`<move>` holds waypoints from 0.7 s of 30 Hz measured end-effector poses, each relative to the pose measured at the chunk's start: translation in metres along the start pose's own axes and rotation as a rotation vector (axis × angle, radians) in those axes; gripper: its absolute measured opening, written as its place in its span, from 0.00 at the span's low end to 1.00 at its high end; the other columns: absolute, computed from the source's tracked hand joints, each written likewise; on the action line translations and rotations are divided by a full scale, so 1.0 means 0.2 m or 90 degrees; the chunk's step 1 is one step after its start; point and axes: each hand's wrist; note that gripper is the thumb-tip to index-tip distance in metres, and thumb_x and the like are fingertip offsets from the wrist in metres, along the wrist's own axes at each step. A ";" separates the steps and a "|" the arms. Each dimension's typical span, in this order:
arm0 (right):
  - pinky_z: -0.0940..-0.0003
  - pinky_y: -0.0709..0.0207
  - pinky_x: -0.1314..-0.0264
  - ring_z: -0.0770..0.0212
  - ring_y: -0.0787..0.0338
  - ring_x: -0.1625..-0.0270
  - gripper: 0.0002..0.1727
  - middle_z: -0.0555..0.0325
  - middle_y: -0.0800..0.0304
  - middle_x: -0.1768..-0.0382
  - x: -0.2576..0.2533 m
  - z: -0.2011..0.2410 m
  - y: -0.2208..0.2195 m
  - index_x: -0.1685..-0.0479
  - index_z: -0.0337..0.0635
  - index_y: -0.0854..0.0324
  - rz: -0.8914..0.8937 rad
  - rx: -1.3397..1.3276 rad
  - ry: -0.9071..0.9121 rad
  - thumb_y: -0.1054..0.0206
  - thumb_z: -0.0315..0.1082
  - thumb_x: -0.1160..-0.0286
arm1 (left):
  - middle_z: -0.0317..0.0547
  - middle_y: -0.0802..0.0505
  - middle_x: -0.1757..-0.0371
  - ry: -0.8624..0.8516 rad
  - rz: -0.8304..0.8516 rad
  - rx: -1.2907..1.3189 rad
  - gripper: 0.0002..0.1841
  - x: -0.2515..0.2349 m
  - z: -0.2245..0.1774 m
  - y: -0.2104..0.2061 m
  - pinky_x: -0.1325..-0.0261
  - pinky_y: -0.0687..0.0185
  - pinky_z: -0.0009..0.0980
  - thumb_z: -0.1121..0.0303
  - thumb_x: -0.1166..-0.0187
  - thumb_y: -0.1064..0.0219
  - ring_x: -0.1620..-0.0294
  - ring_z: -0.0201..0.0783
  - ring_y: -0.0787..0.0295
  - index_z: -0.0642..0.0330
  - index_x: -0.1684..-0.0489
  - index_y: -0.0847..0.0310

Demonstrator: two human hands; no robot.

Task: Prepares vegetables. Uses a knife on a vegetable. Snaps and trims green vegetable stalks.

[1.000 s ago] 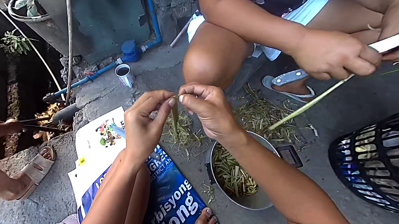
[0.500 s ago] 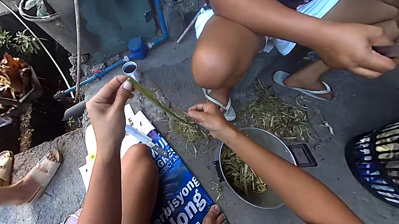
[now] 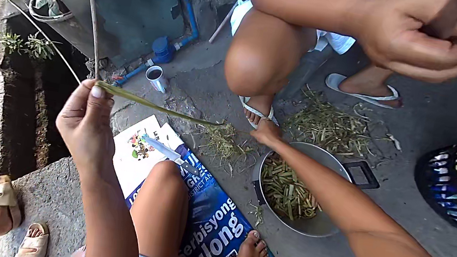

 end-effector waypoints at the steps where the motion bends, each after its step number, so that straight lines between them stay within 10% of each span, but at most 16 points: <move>1: 0.30 0.24 0.37 0.30 0.14 0.36 0.23 0.26 0.14 0.43 -0.02 -0.03 0.00 0.46 0.23 0.18 -0.001 0.005 -0.005 0.27 0.39 0.25 | 0.29 0.07 0.58 -0.009 -0.006 0.001 0.09 -0.01 -0.01 0.02 0.46 0.13 0.24 0.72 0.11 0.42 0.58 0.24 0.10 0.55 0.48 0.14; 8: 0.30 0.25 0.36 0.30 0.13 0.38 0.12 0.28 0.11 0.47 -0.14 -0.16 0.00 0.54 0.26 0.12 0.029 -0.014 0.057 0.34 0.29 0.20 | 0.26 0.08 0.59 -0.021 0.000 0.010 0.10 -0.04 -0.02 0.05 0.45 0.14 0.22 0.72 0.10 0.43 0.58 0.22 0.11 0.50 0.50 0.15; 14: 0.31 0.23 0.39 0.35 0.10 0.46 0.12 0.35 0.08 0.52 0.21 0.20 0.21 0.47 0.33 0.08 -0.007 -0.121 0.300 0.35 0.29 0.17 | 0.31 0.06 0.55 0.006 0.095 0.015 0.09 0.05 0.09 -0.11 0.47 0.14 0.23 0.73 0.14 0.38 0.57 0.24 0.11 0.56 0.50 0.11; 18: 0.57 0.17 0.57 0.57 0.12 0.63 0.09 0.50 0.10 0.63 0.66 0.50 0.37 0.55 0.38 0.07 -0.132 -0.244 0.590 0.33 0.29 0.21 | 0.50 0.12 0.65 0.234 -0.049 -0.058 0.16 0.22 -0.46 -0.60 0.47 0.25 0.13 0.85 0.11 0.56 0.56 0.27 0.16 0.77 0.66 0.23; 21: 0.80 0.21 0.67 0.72 0.17 0.68 0.09 0.55 0.12 0.62 0.86 0.64 0.44 0.54 0.35 0.08 -0.251 -0.382 0.737 0.33 0.26 0.25 | 0.52 0.11 0.64 0.225 -0.033 -0.049 0.16 0.25 -0.45 -0.63 0.46 0.25 0.13 0.85 0.12 0.56 0.54 0.29 0.16 0.78 0.65 0.21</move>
Point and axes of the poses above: each hand's wrist, its own x-axis away from the middle knuckle, its own y-axis out of the back of the hand, z = x × y
